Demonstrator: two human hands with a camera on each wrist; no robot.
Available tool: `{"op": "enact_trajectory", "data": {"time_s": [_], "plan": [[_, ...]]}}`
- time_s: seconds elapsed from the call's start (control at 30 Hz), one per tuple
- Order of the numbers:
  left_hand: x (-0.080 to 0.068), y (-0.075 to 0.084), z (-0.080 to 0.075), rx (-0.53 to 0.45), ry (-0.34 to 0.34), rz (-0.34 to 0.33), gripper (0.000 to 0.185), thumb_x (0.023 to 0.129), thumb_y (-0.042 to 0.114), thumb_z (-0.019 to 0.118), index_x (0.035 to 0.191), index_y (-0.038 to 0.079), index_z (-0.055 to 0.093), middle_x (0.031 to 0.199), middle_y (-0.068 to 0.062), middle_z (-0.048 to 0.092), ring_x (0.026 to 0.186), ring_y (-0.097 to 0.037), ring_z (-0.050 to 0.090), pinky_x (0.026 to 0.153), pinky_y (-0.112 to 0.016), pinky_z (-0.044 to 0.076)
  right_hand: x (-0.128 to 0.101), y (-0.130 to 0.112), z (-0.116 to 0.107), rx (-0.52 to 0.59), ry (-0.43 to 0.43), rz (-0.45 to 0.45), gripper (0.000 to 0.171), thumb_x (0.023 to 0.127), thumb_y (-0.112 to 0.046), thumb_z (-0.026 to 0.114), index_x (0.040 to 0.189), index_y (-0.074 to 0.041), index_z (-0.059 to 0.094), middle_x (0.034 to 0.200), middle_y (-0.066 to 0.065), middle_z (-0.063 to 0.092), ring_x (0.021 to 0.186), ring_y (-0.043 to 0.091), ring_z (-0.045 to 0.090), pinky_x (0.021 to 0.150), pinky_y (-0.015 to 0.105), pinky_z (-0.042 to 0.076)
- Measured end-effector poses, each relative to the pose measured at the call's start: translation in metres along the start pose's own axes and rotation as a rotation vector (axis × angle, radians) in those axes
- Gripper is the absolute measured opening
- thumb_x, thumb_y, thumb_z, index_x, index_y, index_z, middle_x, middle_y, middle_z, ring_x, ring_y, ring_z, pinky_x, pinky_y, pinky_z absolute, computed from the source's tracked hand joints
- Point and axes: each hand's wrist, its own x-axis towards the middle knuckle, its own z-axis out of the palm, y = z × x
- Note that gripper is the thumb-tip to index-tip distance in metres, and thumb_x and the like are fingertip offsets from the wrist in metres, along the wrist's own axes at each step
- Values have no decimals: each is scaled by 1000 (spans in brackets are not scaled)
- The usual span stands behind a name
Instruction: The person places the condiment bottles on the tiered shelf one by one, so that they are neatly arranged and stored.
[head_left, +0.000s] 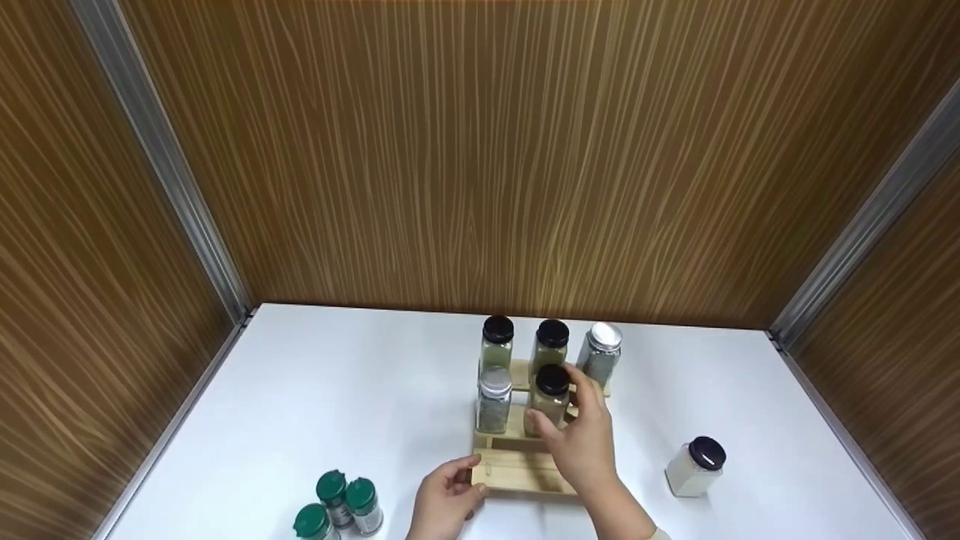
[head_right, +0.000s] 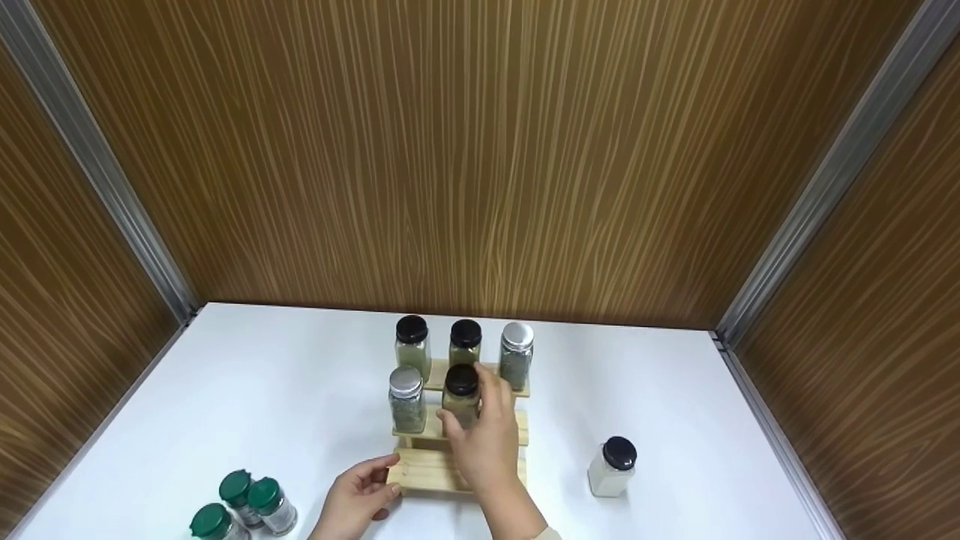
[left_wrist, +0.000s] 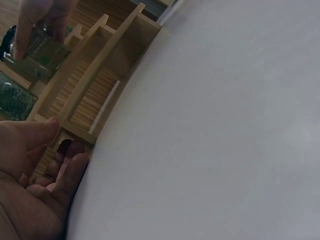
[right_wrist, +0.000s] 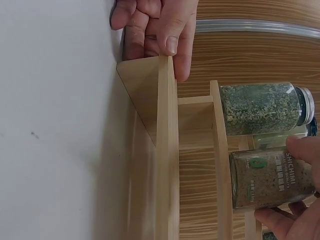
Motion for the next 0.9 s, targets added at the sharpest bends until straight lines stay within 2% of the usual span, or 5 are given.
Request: {"op": "enact_trajectory", "data": {"time_s": [0.33,0.57,0.7,0.83,0.9], "plan": [[-1,-1,2,10,4,1,47,90,-3,78,135,-6,65,104,-7,69,85,-15,65,60,-23,53,-9,8,-26,16,91,-9,83,74,-4,96,145,3,53,134,22,63,116,40,65,90,55,58],[-1,1,4,22,2,-8,47,91,-3,78,136,-5,65,105,-6,68,86,-15,65,60,-24,53,-11,27,-78,-50,297,-121,72,70,6,95,132,11,58,129,21,66,117,17,61,95,11,48],[-2,1,4,12,-4,0,47,91,-3,78,136,-6,64,106,-7,67,86,-15,64,60,-23,52,-8,37,-111,-108,377,-155,71,69,8,94,130,13,58,127,23,64,118,1,54,96,8,44],[-3,1,3,0,-4,2,47,91,-3,78,136,-6,64,107,-8,67,86,-15,64,59,-22,51,-9,51,-140,-188,378,-49,76,71,3,95,137,10,57,131,24,59,121,13,53,99,12,40],[-2,1,4,1,-2,-2,47,91,-2,78,136,-6,65,107,-8,67,86,-15,63,59,-22,51,-12,59,-152,-223,330,56,84,73,-1,96,144,7,52,138,27,54,126,29,52,108,27,43]]}}
